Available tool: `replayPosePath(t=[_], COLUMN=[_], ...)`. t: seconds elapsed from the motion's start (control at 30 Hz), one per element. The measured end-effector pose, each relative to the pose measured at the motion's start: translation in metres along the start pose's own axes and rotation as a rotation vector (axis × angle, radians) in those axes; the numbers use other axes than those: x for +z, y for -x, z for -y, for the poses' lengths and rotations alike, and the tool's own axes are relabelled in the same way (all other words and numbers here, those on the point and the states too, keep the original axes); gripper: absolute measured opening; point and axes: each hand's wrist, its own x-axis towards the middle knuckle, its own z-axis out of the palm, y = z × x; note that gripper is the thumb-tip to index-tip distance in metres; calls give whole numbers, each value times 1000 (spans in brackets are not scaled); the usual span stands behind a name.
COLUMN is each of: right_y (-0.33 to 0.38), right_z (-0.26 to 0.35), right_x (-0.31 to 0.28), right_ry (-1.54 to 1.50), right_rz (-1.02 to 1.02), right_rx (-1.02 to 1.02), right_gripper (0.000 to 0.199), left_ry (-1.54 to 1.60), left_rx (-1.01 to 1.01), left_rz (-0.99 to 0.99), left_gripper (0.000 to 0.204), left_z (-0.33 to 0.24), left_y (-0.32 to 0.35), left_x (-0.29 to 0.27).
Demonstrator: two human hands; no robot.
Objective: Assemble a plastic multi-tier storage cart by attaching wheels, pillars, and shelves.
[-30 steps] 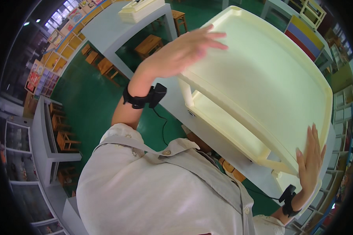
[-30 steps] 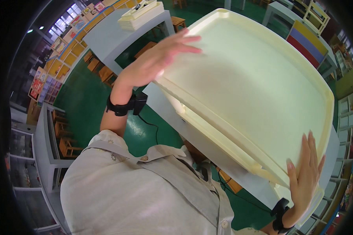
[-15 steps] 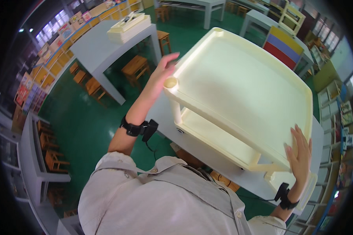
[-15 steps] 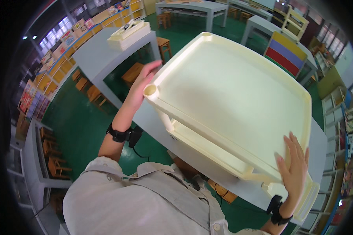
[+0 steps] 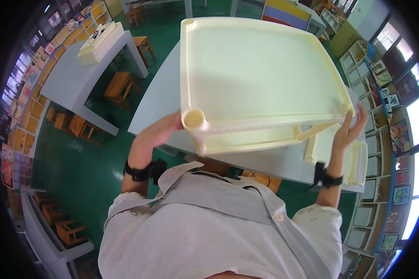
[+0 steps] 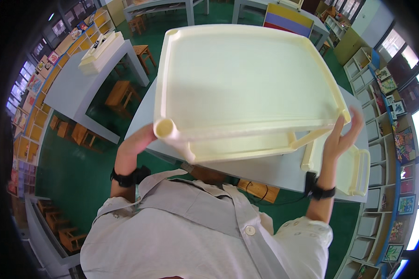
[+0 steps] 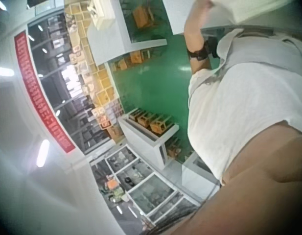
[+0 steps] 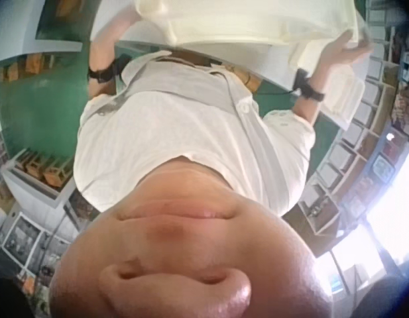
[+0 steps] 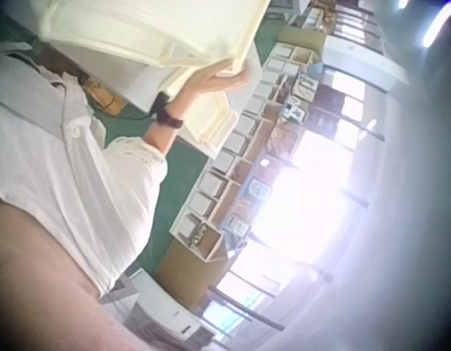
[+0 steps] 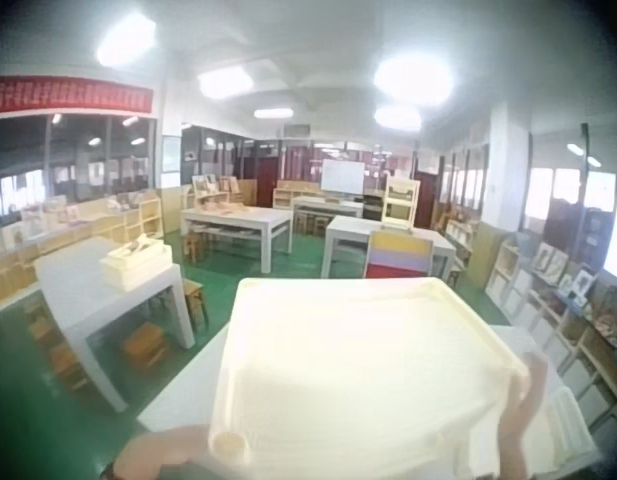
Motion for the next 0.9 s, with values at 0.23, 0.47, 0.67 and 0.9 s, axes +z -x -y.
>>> replayPosePath(t=[0.23,0.47,0.67,0.9], right_y=[62,156,178,203], right_z=[99,128,120,99], right_x=[-59,-44,-44,-54], right_ry=[-399,-893,-1103,-1106], right_rz=[1083,1005,826,686], right_rx=[415,767,653,646], right_gripper=[17,67,86,106], left_ry=[-348,-312,-45,200], left_rx=[9,185,354,258], left_rz=[286,638,-306,-10], left_gripper=[41,29,58,70], left_z=[-53,-58,-44,2], left_y=[10,-30,-70,-133], left_x=[77,103,-30,-23])
